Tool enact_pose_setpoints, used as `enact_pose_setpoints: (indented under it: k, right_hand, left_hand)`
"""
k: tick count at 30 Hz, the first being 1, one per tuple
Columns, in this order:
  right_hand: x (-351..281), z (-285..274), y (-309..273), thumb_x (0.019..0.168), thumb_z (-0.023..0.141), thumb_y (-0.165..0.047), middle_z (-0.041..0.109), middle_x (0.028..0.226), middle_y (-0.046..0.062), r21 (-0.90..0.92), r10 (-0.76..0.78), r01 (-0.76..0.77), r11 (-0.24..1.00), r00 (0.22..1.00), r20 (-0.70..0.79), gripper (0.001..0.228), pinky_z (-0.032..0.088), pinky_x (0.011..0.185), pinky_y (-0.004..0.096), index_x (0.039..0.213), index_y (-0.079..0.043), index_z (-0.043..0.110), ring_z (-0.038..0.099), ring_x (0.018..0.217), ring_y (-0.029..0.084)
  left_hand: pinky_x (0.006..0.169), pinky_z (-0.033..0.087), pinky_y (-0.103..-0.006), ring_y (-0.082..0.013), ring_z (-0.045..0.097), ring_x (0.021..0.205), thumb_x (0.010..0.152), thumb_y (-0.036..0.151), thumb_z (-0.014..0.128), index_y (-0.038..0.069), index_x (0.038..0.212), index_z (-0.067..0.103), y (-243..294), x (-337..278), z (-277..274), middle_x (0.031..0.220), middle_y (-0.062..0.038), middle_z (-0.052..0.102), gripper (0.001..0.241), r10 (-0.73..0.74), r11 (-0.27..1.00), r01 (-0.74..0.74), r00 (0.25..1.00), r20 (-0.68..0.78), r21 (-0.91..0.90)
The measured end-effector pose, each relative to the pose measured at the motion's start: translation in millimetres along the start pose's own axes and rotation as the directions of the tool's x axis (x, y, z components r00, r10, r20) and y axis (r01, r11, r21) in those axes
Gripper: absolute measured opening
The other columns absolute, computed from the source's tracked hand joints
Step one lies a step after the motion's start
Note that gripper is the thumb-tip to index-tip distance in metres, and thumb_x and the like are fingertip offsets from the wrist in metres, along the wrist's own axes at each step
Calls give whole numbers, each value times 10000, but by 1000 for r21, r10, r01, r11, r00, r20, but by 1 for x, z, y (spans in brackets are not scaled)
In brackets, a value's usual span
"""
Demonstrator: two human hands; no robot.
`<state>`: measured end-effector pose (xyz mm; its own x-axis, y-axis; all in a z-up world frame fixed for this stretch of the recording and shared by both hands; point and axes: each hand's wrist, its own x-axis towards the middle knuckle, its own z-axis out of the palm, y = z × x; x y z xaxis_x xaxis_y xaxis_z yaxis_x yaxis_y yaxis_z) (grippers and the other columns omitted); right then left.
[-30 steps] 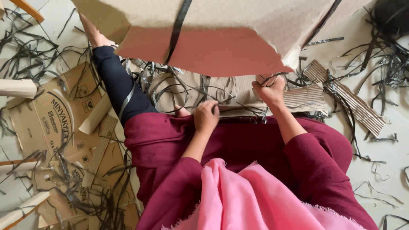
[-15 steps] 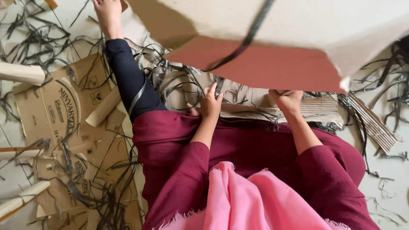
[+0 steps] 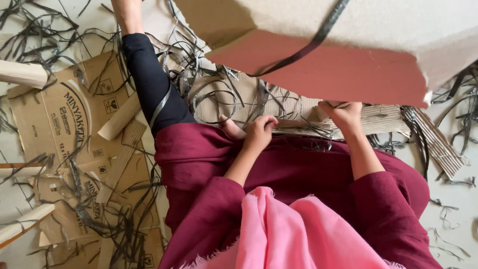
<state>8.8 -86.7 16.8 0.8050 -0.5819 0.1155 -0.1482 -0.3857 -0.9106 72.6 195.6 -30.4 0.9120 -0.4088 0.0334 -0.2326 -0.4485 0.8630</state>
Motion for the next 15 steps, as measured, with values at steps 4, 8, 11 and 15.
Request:
enact_pose_setpoints:
  k: [4, 8, 11, 15]
  right_hand:
    - [2, -37, -101, 804, 829, -262, 732, 987, 254, -286, 265, -195, 938, 935, 234, 399, 495, 879, 612, 1084, 11, 746, 665, 1048, 493]
    - [-14, -63, -161, 842, 732, -512, 726, 1140, 356, -689, 569, -152, 708, 700, 431, 647, 466, 1029, 619, 1075, 91, 715, 619, 1201, 520]
    - [-27, -70, -156, 841, 740, -396, 763, 1047, 271, -482, 455, -155, 862, 656, 603, 462, 501, 926, 539, 1059, 10, 749, 673, 1077, 442]
    - [-29, -72, -146, 731, 931, -175, 708, 1013, 112, 99, 110, -211, 972, 790, 603, 543, 557, 811, 384, 1129, -18, 597, 714, 939, 239]
  left_hand:
    - [850, 570, -358, -191, 751, 881, 946, 305, 712, 282, 960, 710, 81, -12, -23, 781, 74, 756, 27, 15, 988, 1, 995, 102, -155]
    - [765, 590, -287, -131, 736, 774, 989, 213, 687, 210, 1012, 714, 150, -16, -45, 785, -3, 764, 36, 48, 943, 14, 983, 179, -333]
    - [746, 597, -260, -102, 719, 744, 1003, 153, 679, 146, 1042, 712, 165, -22, -37, 798, -42, 767, 51, 25, 871, 91, 973, 229, -483]
    - [712, 605, -249, -102, 722, 728, 1013, 122, 671, 96, 1082, 699, 164, -23, -28, 805, -67, 762, 79, 5, 811, 162, 959, 283, -562]
